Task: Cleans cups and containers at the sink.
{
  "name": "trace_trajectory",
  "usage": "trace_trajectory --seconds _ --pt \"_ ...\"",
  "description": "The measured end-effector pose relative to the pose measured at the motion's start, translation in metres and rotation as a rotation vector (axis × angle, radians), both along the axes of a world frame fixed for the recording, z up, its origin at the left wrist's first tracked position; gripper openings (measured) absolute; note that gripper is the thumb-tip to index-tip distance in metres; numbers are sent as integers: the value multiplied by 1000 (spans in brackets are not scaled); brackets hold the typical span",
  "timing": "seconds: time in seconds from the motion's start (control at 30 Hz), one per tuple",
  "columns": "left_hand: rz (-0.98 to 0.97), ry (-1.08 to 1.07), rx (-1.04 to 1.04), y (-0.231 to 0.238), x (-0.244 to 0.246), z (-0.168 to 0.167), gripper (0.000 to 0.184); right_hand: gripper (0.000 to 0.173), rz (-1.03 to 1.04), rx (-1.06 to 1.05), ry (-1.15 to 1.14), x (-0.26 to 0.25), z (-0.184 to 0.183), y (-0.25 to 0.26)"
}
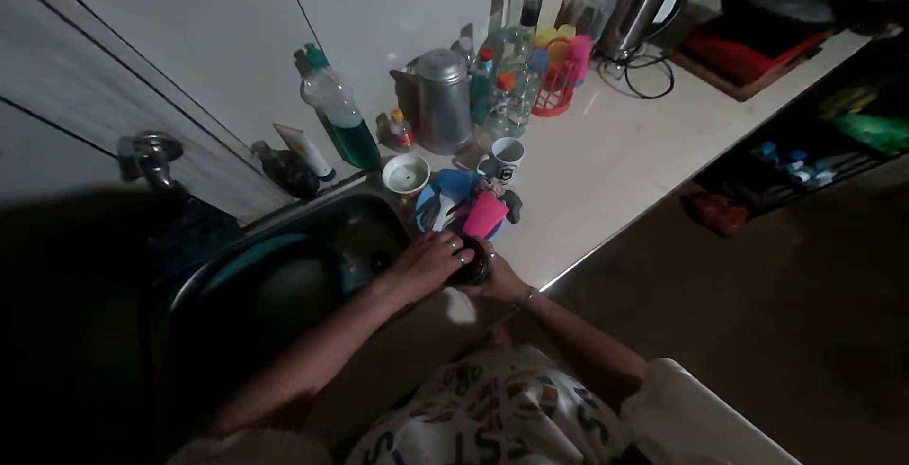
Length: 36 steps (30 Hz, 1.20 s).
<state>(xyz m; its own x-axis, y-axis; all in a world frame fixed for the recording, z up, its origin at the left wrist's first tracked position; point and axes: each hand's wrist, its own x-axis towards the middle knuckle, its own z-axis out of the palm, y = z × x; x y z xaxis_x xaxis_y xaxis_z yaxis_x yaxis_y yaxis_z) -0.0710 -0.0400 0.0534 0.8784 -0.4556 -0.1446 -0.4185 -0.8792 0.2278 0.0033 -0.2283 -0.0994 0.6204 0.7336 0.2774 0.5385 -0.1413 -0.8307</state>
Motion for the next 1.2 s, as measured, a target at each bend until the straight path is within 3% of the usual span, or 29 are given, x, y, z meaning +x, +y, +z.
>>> trace_trajectory --seconds 0.1,0.17,0.27,0.4,0.5,0.6,0.67,0.73,0.83,0.93,1.0,1.07,1.13,1.2 --pt "41 83 10 -15 15 -3 30 108 -59 8 8 -3 -2 -4" --pt "236 131 -83 -25 19 -3 37 108 -130 45 -6 -6 -10 -5" --pt "623 79 -343 -30 28 5 36 109 -217 101 14 -12 -14 -6" --pt "817 -27 -806 4 37 9 30 114 -109 54 89 -11 -15 -25" --pt "1059 -13 -1338 19 25 8 28 89 -78 -63 239 8 5 -53" --pt "1241 36 -1716 33 9 2 33 52 -316 -179 240 49 32 -70" --pt "1226 70 -1887 40 0 -7 38 47 -393 -231 148 86 48 -64" --pt "1134 78 -2032 43 -3 -18 38 52 -341 -279 65 123 59 -44" --pt "998 73 -2042 43 -8 -27 34 50 -91 -429 -76 168 53 -7" --pt "915 76 -1996 43 -12 -29 31 24 67 -590 -215 185 48 14" --pt "882 68 -1969 44 -15 -28 32 23 38 -661 -215 189 47 19" --pt "983 51 -1937 37 -18 -17 32 21 -28 -686 -175 194 51 21" --pt "1203 49 -1898 28 -14 2 32 20 -134 -633 -195 188 75 20" --pt "1177 77 -1977 46 -10 -24 35 23 -215 -523 -234 177 115 23"
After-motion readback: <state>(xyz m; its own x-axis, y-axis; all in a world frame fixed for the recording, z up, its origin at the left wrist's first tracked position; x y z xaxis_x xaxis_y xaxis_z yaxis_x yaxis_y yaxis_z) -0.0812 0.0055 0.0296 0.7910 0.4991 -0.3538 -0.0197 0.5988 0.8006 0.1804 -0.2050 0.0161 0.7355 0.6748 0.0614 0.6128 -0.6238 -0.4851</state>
